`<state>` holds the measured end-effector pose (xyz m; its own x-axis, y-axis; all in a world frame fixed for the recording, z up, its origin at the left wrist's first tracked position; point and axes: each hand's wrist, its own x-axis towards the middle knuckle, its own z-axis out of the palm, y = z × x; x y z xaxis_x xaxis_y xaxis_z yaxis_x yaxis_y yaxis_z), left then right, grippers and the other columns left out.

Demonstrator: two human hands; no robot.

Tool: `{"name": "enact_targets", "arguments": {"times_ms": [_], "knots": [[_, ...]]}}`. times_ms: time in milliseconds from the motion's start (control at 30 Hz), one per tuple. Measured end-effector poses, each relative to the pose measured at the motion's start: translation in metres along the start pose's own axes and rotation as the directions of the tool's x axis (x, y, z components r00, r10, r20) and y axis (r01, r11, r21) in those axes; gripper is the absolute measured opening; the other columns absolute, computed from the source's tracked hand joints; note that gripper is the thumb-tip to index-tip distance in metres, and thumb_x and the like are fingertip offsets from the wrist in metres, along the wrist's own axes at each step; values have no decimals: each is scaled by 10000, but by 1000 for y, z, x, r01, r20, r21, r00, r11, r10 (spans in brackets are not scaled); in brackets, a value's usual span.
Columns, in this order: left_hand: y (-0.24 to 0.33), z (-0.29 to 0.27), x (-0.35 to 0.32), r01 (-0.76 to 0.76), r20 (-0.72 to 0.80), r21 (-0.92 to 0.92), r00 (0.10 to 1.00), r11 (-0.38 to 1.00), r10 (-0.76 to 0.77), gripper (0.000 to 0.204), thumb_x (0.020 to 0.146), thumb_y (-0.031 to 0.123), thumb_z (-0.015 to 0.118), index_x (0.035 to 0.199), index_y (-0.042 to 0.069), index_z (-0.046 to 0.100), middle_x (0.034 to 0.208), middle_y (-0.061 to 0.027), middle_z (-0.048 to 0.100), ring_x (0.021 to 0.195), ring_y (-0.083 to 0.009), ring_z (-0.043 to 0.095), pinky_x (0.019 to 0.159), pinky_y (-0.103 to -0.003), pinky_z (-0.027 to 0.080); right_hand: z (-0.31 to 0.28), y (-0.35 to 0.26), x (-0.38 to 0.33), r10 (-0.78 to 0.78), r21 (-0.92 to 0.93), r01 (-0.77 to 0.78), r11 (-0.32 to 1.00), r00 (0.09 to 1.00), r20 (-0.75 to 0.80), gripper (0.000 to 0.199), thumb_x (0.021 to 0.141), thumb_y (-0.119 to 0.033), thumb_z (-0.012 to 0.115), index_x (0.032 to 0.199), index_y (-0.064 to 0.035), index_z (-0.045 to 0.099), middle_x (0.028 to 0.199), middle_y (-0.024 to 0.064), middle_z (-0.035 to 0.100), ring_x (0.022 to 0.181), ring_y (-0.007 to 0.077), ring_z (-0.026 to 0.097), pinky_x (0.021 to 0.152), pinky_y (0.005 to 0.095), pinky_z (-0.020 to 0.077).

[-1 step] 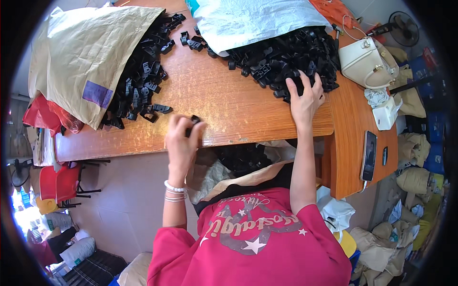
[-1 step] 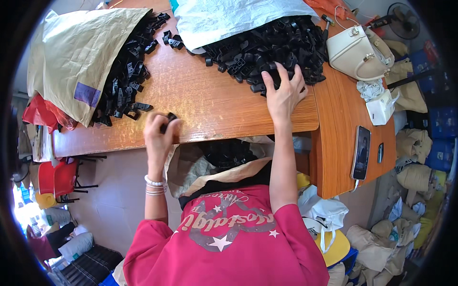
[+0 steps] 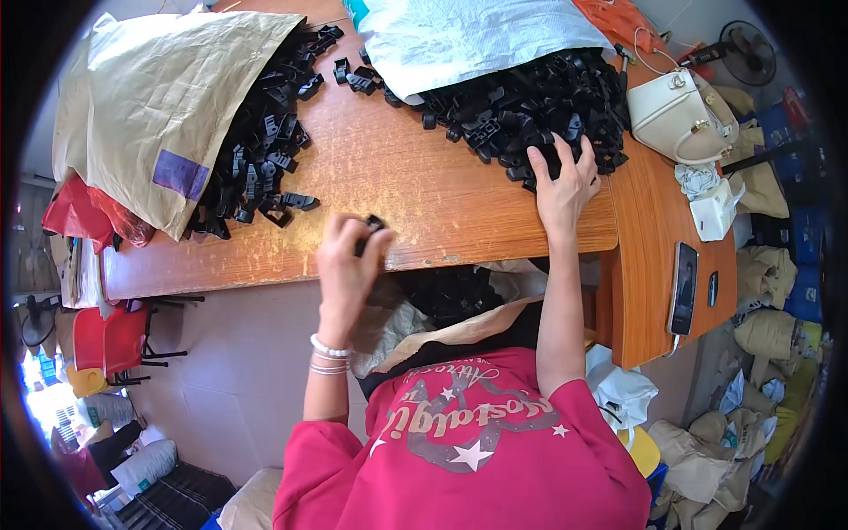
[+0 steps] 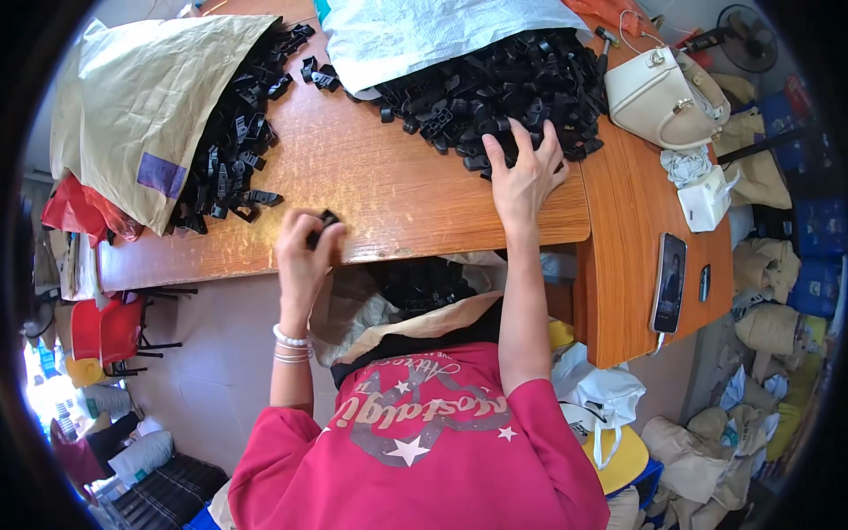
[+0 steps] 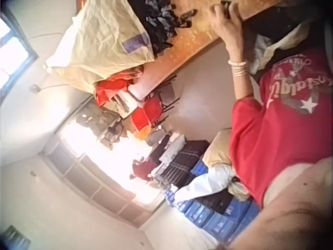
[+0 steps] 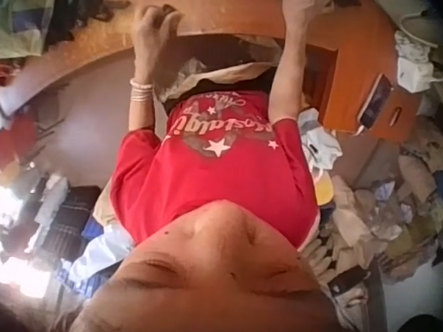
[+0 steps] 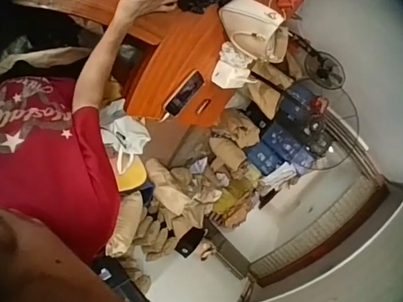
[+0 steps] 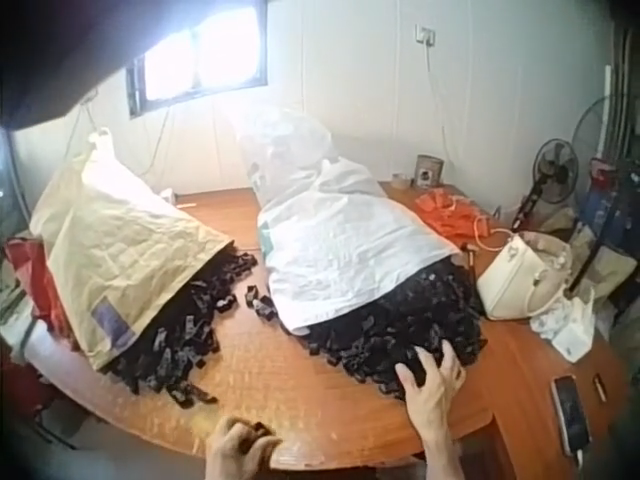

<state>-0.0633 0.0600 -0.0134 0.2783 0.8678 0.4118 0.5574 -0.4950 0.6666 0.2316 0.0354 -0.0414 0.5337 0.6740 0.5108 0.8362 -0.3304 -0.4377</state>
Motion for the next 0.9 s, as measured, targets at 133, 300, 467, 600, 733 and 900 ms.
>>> {"name": "enact_targets", "arguments": {"times_ms": [133, 300, 467, 600, 733, 900], "knots": [[29, 27, -6, -96, 147, -219, 981, 971, 130, 204, 738, 97, 763, 793, 12, 586, 836, -108, 571, 697, -260, 602, 588, -343, 482, -6, -11, -13, -20, 14, 19, 1000, 999, 26, 410, 885, -426, 604, 1176, -138, 614, 1376, 195, 349, 1262, 357, 359, 1026, 584, 208], [48, 56, -2, -102, 248, -326, 950, 940, 189, 220, 759, 68, 731, 841, 7, 536, 825, -131, 530, 726, -317, 572, 622, -375, 469, -13, -40, -29, -78, 72, 75, 995, 996, 42, 308, 855, -272, 655, 1132, -142, 628, 1371, 169, 362, 1242, 347, 374, 1010, 542, 230], [49, 56, 1, -14, 275, -383, 953, 924, 129, 215, 777, 52, 721, 871, -5, 536, 849, -116, 539, 640, -258, 562, 571, -336, 461, -15, -48, -38, -128, 125, 114, 986, 985, 113, 291, 852, -215, 648, 1137, -159, 628, 1396, 148, 351, 1264, 323, 365, 1013, 549, 237], [48, 53, -3, 152, 332, -387, 943, 910, -17, 244, 771, 45, 733, 930, -3, 554, 858, -87, 572, 596, -164, 539, 545, -280, 445, -17, -46, -41, -162, 171, 138, 975, 978, 131, 293, 896, -220, 601, 1183, -166, 619, 1413, 139, 354, 1313, 323, 336, 1046, 611, 208], [40, 54, -7, 282, 351, -406, 926, 869, -136, 331, 742, 37, 757, 1029, 8, 594, 851, -79, 591, 579, -123, 499, 536, -256, 428, -31, -37, -50, -158, 333, 144, 932, 987, 13, 229, 902, -172, 587, 1115, -120, 650, 1374, 131, 436, 1327, 335, 354, 1083, 611, 156], [26, 59, -17, 276, 275, -556, 951, 784, -139, 357, 731, 9, 762, 1053, 8, 608, 876, -58, 601, 629, -73, 524, 545, -219, 440, -44, -43, -75, -267, 128, 256, 958, 960, 84, 218, 797, -78, 672, 1015, -73, 662, 1397, 150, 434, 1371, 363, 296, 1086, 630, 106]]}}
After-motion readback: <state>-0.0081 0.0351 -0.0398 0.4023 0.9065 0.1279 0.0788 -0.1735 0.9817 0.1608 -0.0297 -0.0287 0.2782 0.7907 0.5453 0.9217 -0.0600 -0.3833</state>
